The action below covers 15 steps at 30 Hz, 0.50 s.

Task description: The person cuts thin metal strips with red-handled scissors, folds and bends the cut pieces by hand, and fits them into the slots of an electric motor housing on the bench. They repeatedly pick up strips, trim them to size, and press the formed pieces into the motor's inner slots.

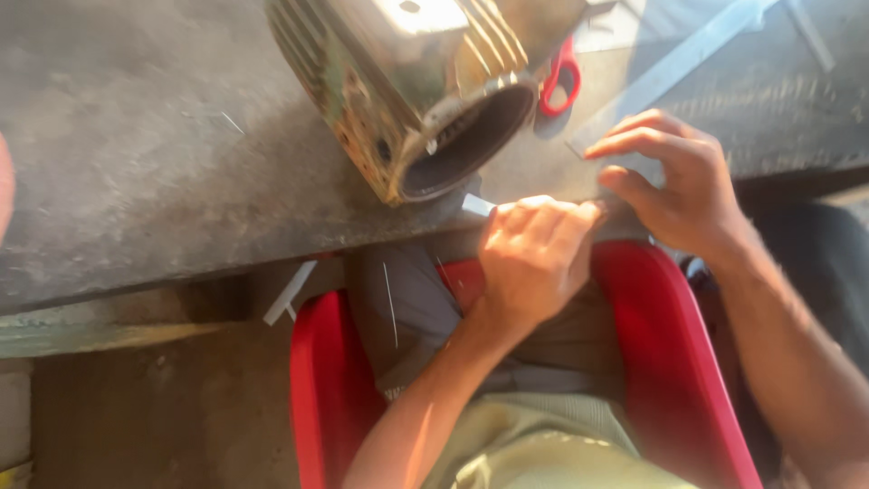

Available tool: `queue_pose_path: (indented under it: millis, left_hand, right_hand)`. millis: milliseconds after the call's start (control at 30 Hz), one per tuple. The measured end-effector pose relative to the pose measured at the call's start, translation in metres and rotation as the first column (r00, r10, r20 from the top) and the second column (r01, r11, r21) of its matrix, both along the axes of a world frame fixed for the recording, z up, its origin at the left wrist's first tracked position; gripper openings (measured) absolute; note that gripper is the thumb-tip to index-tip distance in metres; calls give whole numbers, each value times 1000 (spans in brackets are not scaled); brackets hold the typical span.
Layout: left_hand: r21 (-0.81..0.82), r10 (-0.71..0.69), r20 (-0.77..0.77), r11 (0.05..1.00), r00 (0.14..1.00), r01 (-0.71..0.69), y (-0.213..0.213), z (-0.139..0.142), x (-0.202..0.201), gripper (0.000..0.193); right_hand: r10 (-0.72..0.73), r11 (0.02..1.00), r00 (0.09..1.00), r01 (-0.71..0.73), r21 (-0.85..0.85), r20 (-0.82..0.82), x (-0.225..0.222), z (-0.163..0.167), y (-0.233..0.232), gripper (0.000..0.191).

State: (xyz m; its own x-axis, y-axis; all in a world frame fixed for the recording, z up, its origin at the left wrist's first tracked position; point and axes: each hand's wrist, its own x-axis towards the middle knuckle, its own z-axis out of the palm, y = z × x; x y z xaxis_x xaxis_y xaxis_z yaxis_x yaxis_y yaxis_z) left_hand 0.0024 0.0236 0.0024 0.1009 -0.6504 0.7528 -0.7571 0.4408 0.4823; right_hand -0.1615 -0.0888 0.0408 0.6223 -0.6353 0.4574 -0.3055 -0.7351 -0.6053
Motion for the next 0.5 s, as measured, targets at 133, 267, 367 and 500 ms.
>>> queue_pose_path:
  millis: [133, 267, 367, 500]
  left_hand:
    - [22, -50, -540, 997, 840, 74, 29, 12, -14, 15]
    - [126, -21, -861, 959, 509, 253, 56, 19, -12, 11]
    - [70, -101, -883, 937, 459, 341, 64, 17, 2, 11]
    - [25, -211, -846, 901, 489, 433, 78, 10, 19, 9]
  right_hand:
    - [60, 888, 937, -207, 410, 343, 4, -13, 50, 10]
    - [48, 824, 906, -273, 497, 420, 17, -21, 78, 7]
    - [70, 750, 871, -367, 550, 487, 24, -22, 81, 8]
    - [26, 569, 878, -406, 715, 478, 24, -22, 86, 17]
